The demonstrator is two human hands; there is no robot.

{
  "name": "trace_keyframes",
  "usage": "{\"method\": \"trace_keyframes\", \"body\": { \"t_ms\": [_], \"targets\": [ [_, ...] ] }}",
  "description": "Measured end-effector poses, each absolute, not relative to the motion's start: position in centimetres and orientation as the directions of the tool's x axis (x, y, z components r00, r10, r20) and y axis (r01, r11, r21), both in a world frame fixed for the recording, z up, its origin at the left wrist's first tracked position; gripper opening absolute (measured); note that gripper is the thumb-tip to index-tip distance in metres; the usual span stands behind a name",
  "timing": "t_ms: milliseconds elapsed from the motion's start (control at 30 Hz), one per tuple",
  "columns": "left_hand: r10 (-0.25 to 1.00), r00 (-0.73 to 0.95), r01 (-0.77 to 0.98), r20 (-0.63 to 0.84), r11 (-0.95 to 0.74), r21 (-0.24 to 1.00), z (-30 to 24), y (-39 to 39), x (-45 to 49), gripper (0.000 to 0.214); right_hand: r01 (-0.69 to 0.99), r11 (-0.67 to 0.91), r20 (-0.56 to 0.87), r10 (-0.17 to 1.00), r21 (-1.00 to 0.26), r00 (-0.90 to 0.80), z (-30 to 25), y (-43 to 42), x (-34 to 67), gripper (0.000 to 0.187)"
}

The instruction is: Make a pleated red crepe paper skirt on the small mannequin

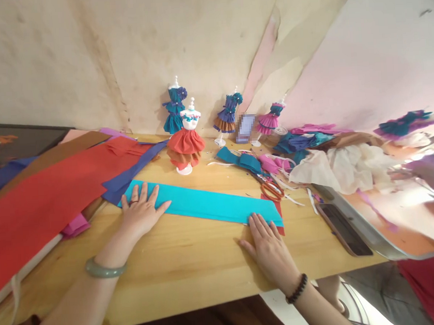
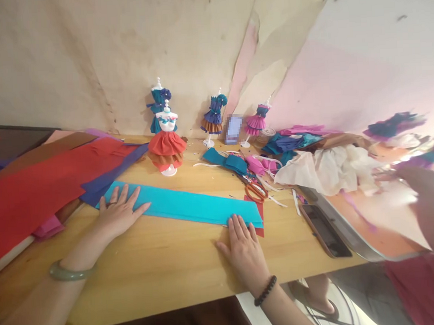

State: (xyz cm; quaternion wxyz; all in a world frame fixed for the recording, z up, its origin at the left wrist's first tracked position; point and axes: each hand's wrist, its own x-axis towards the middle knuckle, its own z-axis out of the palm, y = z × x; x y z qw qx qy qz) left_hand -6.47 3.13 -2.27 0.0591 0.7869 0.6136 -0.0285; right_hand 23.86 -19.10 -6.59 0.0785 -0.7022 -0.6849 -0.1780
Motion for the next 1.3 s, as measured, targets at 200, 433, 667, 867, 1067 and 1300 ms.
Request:
{"method": "trace_keyframes", "body": {
  "t_ms": [200,433,667,867,1067,1300],
  "targets": [
    [0.963,0.247,0.969,-0.106,-0.244,0.047,-2.5,3.3,-6.6,0.082,0.983,-0.142,0.396,0.914,0.114,0.086,-6.7,-19.9,26.2,0.067],
    [0.964,0.237,0.971,-0.122,-0.233,0.047,-2.2,3.2,-6.4,0.086,0.978,-0.125,0.414,0.909,0.168,0.045,-5.0,-20.5,29.4,0.045],
    [0.964,0.236,0.972,-0.121,-0.233,0.032,-2.4,3.2,-6.4,0.091,0.940,0.202,0.333,0.897,0.275,-0.290,-3.0,-19.6,29.2,0.028],
    [0.963,0.237,0.972,-0.126,-0.235,0.030,-1.7,2.5,-6.1,0.089,0.894,0.320,0.336,0.843,0.315,-0.420,-3.1,-19.1,29.5,0.030],
    [0.962,0.240,0.970,-0.129,-0.236,0.052,-1.5,2.2,-6.2,0.087,0.927,0.305,0.377,0.850,0.219,-0.369,-3.8,-19.9,31.0,0.026],
    [0.972,0.214,0.974,-0.093,-0.205,0.100,-1.9,2.0,-6.5,0.092,0.922,0.384,0.490,0.813,-0.045,-0.314,-3.0,-21.0,31.8,0.015]
  ]
}}
